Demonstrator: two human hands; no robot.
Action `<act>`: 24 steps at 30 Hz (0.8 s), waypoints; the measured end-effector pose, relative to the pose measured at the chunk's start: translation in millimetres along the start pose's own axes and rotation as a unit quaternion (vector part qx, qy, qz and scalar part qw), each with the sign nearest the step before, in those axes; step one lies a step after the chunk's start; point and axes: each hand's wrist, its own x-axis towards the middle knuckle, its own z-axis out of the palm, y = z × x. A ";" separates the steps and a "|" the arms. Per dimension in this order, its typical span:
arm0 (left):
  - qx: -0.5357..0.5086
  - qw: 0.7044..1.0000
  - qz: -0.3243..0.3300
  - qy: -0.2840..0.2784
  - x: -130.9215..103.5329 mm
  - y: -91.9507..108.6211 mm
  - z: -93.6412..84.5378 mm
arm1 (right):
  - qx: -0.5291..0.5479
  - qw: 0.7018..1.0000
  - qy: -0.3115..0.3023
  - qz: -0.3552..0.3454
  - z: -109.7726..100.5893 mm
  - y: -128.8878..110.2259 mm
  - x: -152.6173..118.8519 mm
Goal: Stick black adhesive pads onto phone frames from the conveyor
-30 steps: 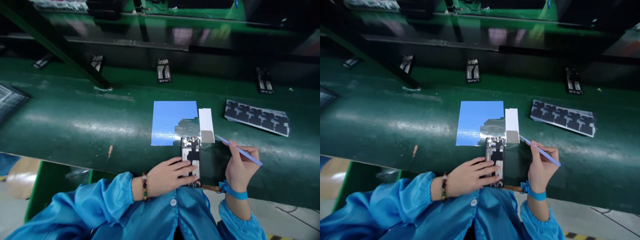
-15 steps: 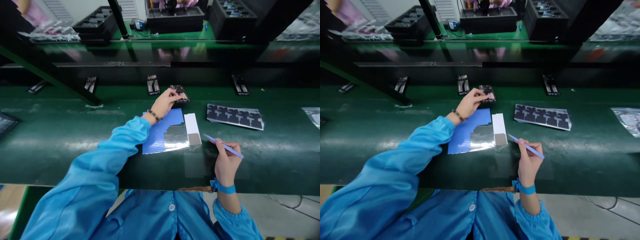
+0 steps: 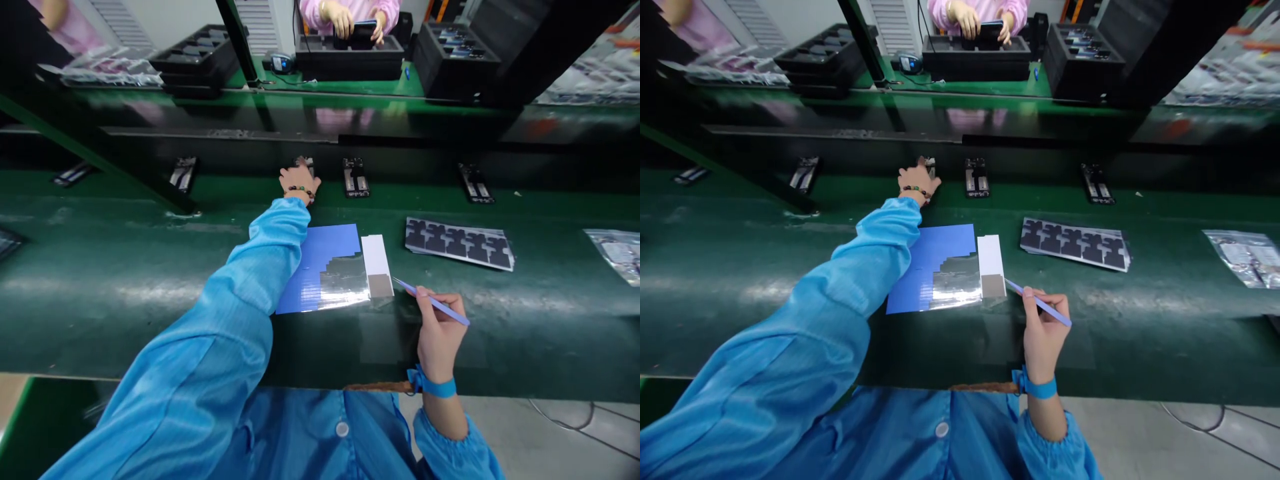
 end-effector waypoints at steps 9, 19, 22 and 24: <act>-0.283 0.945 -0.047 -0.158 -47.9 -11.3 -85.7 | -0.040 0.999 0.009 -0.023 -2.6 1.6 -4.8; -0.410 0.850 0.001 -0.329 -219.1 -43.4 -77.1 | -0.012 0.989 -0.143 -0.029 63.8 -33.3 49.8; -0.351 0.862 0.063 -0.361 -242.3 -50.9 -60.6 | -0.023 0.983 -0.183 -0.008 84.4 -23.0 63.3; -0.306 0.880 0.074 -0.355 -252.1 -54.1 -52.6 | -0.060 0.978 -0.200 -0.017 88.7 -12.6 66.1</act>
